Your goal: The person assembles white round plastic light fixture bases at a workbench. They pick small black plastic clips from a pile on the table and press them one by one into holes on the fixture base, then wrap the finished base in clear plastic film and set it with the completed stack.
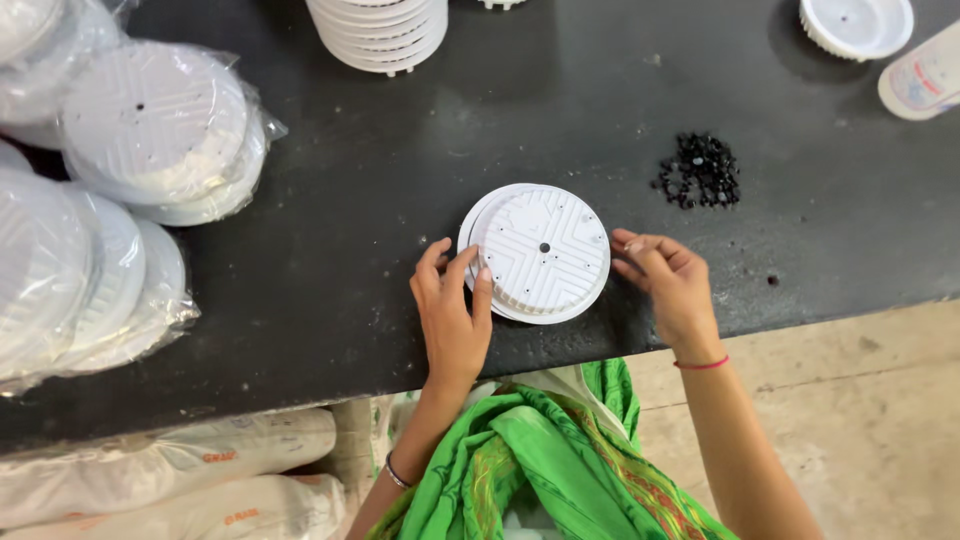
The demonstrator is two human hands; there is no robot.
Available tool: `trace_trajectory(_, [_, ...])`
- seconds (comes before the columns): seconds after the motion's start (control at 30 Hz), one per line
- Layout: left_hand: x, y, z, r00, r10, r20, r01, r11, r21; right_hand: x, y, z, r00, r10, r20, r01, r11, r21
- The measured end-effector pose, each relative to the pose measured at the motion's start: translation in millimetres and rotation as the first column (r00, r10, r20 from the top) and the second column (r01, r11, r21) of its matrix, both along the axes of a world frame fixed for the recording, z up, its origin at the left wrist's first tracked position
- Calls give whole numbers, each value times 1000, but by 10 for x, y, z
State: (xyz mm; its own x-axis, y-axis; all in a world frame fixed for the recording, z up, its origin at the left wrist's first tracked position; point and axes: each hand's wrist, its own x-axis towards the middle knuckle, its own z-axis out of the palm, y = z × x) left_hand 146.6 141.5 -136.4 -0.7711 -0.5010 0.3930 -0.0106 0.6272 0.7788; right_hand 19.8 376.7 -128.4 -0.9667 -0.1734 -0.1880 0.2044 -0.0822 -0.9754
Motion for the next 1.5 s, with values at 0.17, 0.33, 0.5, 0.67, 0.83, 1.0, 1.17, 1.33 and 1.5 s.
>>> trace_trajectory(0.17, [-40, 280, 71, 996, 5, 93, 16, 975, -220, 30, 209, -68, 1000, 6, 5, -6, 999, 37])
trace_trajectory(0.33, [-191, 487, 165, 995, 19, 98, 6, 968, -251, -16, 386, -61, 993, 45, -108, -33, 994, 106])
trace_trajectory(0.5, [-336, 549, 215, 983, 11, 182, -8, 1000, -16, -109, 432, -40, 999, 16, -46, -17, 1000, -23])
trace_trajectory(0.67, [-600, 423, 394, 967, -246, -67, 210, 616, 759, -238, 483, 119, 999, 23, -30, -30, 962, -271])
trace_trajectory(0.83, [-879, 18, 987, 870, -315, -379, 493, 554, 671, -433, 473, 170, 989, 23, -144, -74, 930, -360])
trace_trajectory(1.0, [-1380, -447, 1476, 961, -154, -232, 99, 968, -231, -396, 495, -181, 962, -10, -274, -12, 997, -78])
trace_trajectory(1.17, [-2203, -957, 1513, 956, -164, -243, 41, 896, -442, -526, 552, -481, 950, -18, -311, -11, 996, -90])
trace_trajectory(1.33, [-2665, -1082, 1345, 965, -124, -230, -39, 801, -597, -639, 564, -556, 952, -13, -307, 1, 999, -37])
trace_trajectory(1.5, [-2791, -1046, 1268, 982, -91, -163, -34, 774, -633, -655, 567, -513, 948, 2, -317, -5, 1000, -11])
